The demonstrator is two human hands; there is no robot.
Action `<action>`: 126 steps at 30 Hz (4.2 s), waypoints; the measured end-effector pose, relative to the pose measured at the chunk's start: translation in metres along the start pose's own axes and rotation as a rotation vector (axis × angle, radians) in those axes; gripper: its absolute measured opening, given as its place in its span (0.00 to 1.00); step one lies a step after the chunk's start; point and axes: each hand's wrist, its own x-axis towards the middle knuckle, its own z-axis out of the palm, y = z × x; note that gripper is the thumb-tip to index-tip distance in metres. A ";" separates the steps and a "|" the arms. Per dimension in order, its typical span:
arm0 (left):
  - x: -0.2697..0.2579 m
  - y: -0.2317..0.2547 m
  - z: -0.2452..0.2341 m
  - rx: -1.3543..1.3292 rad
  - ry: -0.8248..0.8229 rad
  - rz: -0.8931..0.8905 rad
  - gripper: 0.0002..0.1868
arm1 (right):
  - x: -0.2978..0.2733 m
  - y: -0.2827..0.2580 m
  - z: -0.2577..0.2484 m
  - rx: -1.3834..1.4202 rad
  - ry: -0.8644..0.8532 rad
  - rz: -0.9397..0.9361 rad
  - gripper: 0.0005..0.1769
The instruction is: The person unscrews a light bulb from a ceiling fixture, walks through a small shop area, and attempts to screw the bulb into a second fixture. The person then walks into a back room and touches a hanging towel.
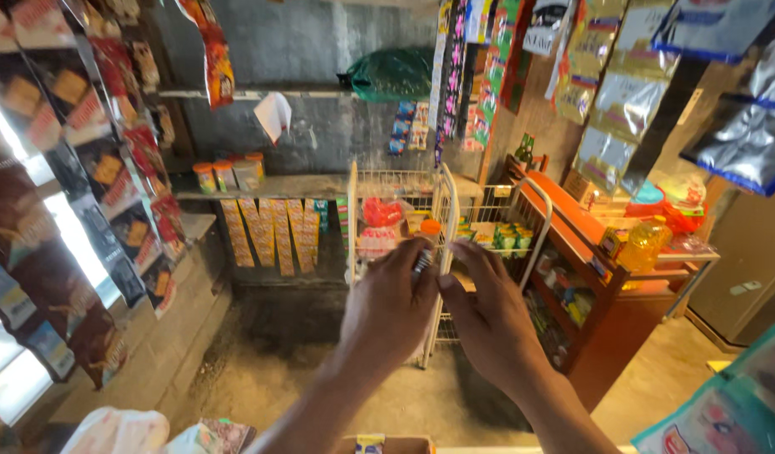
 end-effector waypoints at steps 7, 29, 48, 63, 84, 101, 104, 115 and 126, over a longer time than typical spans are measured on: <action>-0.054 -0.011 0.070 -0.428 0.112 -0.154 0.15 | -0.074 0.047 0.003 0.738 -0.274 0.221 0.27; -0.385 -0.123 0.086 -0.103 -0.029 0.401 0.35 | -0.410 0.065 0.075 -0.366 -0.023 -0.271 0.32; -0.545 0.020 0.056 0.159 -0.603 0.327 0.50 | -0.606 -0.002 -0.013 -0.837 0.083 0.092 0.32; -0.548 0.206 0.360 0.023 -0.748 0.469 0.45 | -0.677 0.157 -0.299 -1.137 0.071 0.396 0.35; -0.490 0.408 0.787 -0.189 -0.965 0.693 0.46 | -0.709 0.410 -0.615 -1.280 0.251 0.768 0.38; -0.451 0.639 1.192 -0.194 -0.988 0.845 0.46 | -0.730 0.692 -0.957 -1.233 0.391 0.854 0.37; -0.434 0.685 1.256 -0.173 -0.988 0.817 0.47 | -0.720 0.737 -1.027 -1.246 0.368 0.830 0.37; -0.392 0.789 1.541 -0.280 -0.957 0.807 0.48 | -0.700 0.948 -1.237 -1.303 0.408 0.800 0.37; -0.332 0.943 1.798 -0.366 -1.041 0.984 0.47 | -0.673 1.111 -1.452 -1.426 0.487 0.987 0.41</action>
